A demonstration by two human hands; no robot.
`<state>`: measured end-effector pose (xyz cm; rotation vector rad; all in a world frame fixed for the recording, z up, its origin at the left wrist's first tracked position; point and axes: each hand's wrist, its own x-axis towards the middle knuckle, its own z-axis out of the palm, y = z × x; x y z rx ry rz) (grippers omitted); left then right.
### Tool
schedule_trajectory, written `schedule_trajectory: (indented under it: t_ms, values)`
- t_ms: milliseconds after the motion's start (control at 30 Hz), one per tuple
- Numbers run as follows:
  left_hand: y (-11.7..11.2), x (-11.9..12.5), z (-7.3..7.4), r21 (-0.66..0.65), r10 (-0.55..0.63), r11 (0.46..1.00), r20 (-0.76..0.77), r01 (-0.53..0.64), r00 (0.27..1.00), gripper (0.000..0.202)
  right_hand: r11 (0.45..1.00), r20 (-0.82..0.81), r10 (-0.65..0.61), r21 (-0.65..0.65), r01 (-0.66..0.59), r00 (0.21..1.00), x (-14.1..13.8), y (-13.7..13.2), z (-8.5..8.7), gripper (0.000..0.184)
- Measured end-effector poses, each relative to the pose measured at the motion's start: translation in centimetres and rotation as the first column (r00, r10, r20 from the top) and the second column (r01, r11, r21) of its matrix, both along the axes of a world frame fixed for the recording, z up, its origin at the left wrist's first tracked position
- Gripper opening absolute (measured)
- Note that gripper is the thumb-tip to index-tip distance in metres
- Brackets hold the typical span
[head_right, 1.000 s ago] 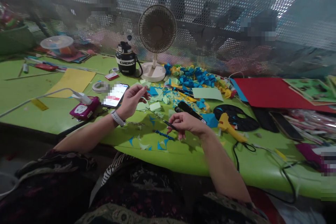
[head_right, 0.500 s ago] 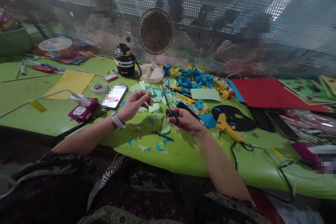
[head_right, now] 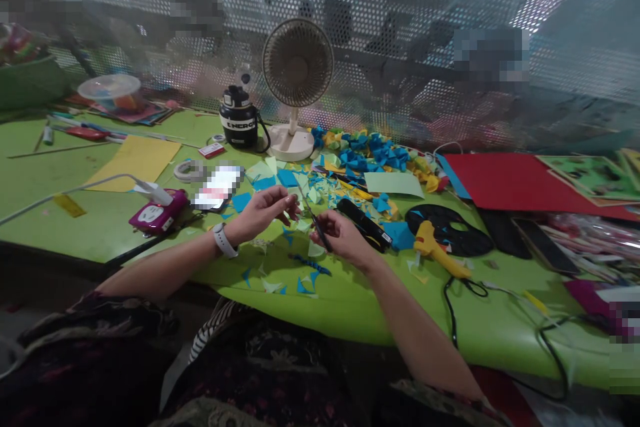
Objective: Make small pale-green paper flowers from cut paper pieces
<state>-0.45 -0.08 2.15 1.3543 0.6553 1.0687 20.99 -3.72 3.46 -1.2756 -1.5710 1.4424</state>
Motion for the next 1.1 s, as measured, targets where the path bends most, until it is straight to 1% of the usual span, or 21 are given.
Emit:
schedule_trajectory:
  t_ms: [133,233,367,467,667,833,1100]
  values:
    - [-0.05,0.10,-0.03,-0.012,0.044,0.999,0.015,-0.044,0.999,0.043,0.999,-0.010,-0.037,-0.005,0.037,0.999,0.02,0.23,-0.11,0.050]
    - [-0.09,0.21,-0.14,-0.002,0.018,1.000,0.002,-0.018,1.000,0.043,1.000,0.002,-0.012,-0.029,0.012,1.000,-0.09,0.34,-0.16,0.052]
    - [-0.30,0.35,-0.27,0.005,-0.020,1.000,-0.012,0.020,1.000,0.042,1.000,0.005,-0.009,-0.029,0.010,1.000,-0.20,0.33,-0.15,0.052]
    - [-0.43,0.36,-0.30,-0.007,-0.011,1.000,-0.006,0.011,1.000,0.040,1.000,0.030,-0.014,-0.026,0.015,0.999,-0.17,0.32,-0.16,0.052]
    - [-0.36,0.34,-0.28,-0.009,0.013,1.000,0.004,-0.013,1.000,0.041,1.000,0.049,0.014,-0.025,-0.013,0.999,-0.12,0.33,-0.11,0.051]
    - [-0.38,0.42,-0.37,-0.011,0.003,1.000,-0.008,-0.003,1.000,0.041,1.000,0.051,-0.007,-0.022,0.008,0.999,-0.23,0.24,-0.05,0.051]
    - [-0.41,0.54,-0.51,-0.022,0.020,1.000,0.024,-0.019,1.000,0.047,1.000,0.067,-0.013,-0.018,0.014,0.998,-0.20,0.42,-0.30,0.052]
